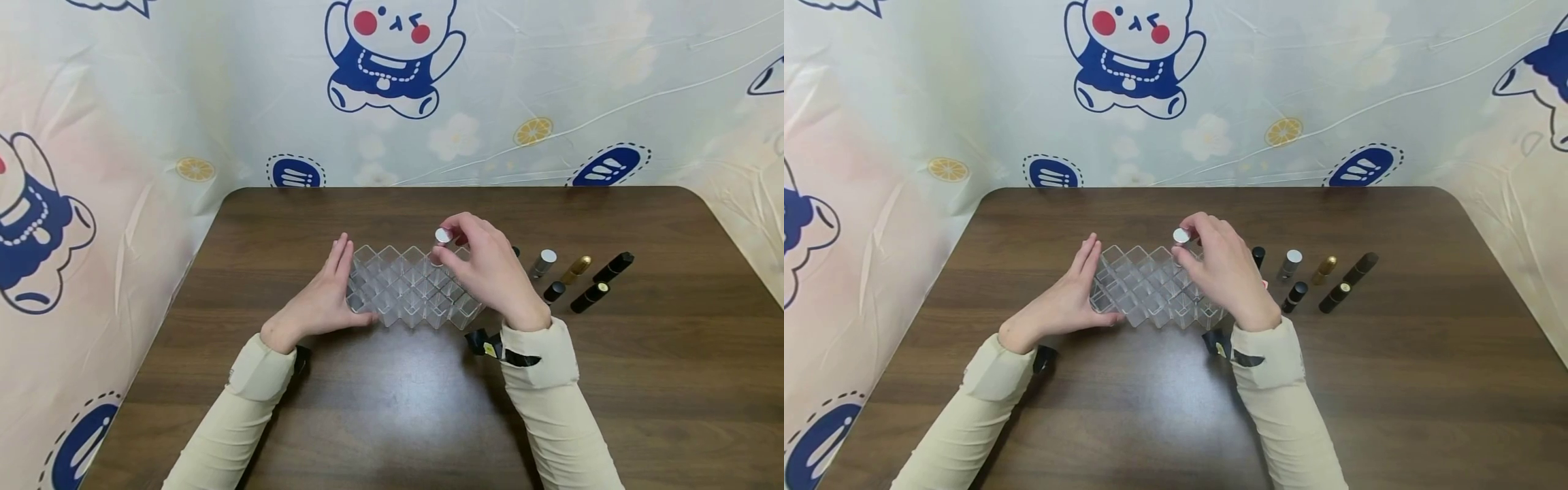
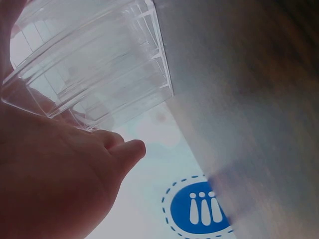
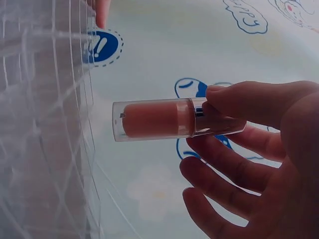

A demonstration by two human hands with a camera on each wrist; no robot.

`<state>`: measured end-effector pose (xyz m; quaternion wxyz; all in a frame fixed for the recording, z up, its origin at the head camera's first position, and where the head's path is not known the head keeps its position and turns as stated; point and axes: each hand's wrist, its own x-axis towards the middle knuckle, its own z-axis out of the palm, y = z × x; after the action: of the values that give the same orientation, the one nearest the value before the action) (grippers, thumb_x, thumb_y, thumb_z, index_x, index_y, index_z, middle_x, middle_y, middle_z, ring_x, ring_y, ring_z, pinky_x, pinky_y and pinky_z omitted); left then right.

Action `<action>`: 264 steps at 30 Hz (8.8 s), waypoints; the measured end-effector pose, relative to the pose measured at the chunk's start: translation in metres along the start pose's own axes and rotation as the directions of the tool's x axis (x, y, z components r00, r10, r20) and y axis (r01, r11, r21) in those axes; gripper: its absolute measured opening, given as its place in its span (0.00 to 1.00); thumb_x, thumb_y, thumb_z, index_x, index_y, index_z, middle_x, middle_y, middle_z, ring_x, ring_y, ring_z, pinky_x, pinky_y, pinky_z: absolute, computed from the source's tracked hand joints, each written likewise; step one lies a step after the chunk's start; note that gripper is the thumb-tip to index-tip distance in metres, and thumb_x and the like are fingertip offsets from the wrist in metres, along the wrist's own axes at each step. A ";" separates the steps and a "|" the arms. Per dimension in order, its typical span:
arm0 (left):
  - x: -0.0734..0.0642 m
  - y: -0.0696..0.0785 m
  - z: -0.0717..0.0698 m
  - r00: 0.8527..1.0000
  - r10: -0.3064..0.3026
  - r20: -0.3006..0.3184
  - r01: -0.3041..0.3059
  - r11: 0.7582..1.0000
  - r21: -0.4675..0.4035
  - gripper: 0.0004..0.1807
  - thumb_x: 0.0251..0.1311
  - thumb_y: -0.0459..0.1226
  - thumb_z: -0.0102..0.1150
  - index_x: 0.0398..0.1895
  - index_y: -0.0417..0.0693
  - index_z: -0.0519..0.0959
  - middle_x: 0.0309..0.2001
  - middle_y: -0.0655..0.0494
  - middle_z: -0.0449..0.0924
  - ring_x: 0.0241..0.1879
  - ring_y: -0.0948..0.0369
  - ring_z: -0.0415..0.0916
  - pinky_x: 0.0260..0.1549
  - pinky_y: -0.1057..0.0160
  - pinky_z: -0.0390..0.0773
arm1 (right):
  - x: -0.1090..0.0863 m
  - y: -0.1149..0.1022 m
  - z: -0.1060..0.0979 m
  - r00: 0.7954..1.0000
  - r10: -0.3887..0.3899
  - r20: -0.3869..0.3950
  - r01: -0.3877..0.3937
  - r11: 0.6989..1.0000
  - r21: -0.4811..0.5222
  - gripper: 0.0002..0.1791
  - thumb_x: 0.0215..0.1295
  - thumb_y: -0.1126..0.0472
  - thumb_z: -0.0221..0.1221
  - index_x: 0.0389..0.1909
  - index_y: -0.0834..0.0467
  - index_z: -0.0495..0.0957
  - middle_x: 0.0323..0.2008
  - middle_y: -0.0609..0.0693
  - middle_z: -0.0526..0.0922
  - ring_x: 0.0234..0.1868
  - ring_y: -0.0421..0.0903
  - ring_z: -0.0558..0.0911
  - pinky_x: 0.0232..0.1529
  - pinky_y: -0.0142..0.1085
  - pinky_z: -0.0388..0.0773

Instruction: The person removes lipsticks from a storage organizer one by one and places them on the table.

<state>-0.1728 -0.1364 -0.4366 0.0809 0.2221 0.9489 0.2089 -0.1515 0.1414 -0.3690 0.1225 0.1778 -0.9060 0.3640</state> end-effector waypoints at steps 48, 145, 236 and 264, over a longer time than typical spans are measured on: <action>0.003 0.000 -0.001 0.999 -0.018 0.036 0.018 1.000 -0.005 0.73 0.42 0.60 0.71 0.76 0.41 0.30 0.77 0.52 0.18 0.78 0.51 0.25 0.72 0.45 0.52 | -0.038 0.055 -0.080 0.935 0.266 -0.236 -0.275 0.961 -0.004 0.16 0.64 0.53 0.61 0.47 0.58 0.75 0.40 0.52 0.83 0.38 0.29 0.75 0.40 0.18 0.69; 0.004 -0.001 0.000 0.999 -0.016 0.031 0.016 1.000 -0.006 0.72 0.43 0.62 0.69 0.77 0.44 0.28 0.77 0.53 0.18 0.77 0.46 0.38 0.70 0.44 0.56 | -0.110 0.128 -0.146 0.756 0.608 -0.241 -0.647 0.750 -0.139 0.23 0.64 0.42 0.57 0.49 0.55 0.74 0.26 0.21 0.68 0.30 0.22 0.68 0.32 0.31 0.64; 0.003 -0.002 0.001 1.000 -0.007 0.011 0.007 1.000 -0.019 0.72 0.42 0.59 0.71 0.77 0.43 0.30 0.77 0.52 0.19 0.76 0.45 0.41 0.70 0.44 0.58 | -0.118 0.154 -0.143 0.736 0.666 0.124 -0.629 0.740 -0.238 0.23 0.69 0.52 0.54 0.54 0.66 0.68 0.50 0.71 0.77 0.48 0.62 0.75 0.36 0.37 0.68; 0.003 0.000 0.000 1.000 -0.008 0.024 0.008 1.000 -0.021 0.72 0.42 0.59 0.71 0.76 0.40 0.31 0.77 0.50 0.19 0.76 0.44 0.42 0.69 0.45 0.59 | -0.118 0.148 -0.146 0.732 0.665 0.151 -0.629 0.744 -0.225 0.36 0.64 0.41 0.57 0.59 0.67 0.66 0.53 0.71 0.75 0.50 0.64 0.75 0.38 0.41 0.70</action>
<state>-0.1755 -0.1355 -0.4365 0.0954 0.2199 0.9466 0.2158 -0.0918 0.3712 -0.3985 -0.1002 -0.1204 -0.9446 0.2885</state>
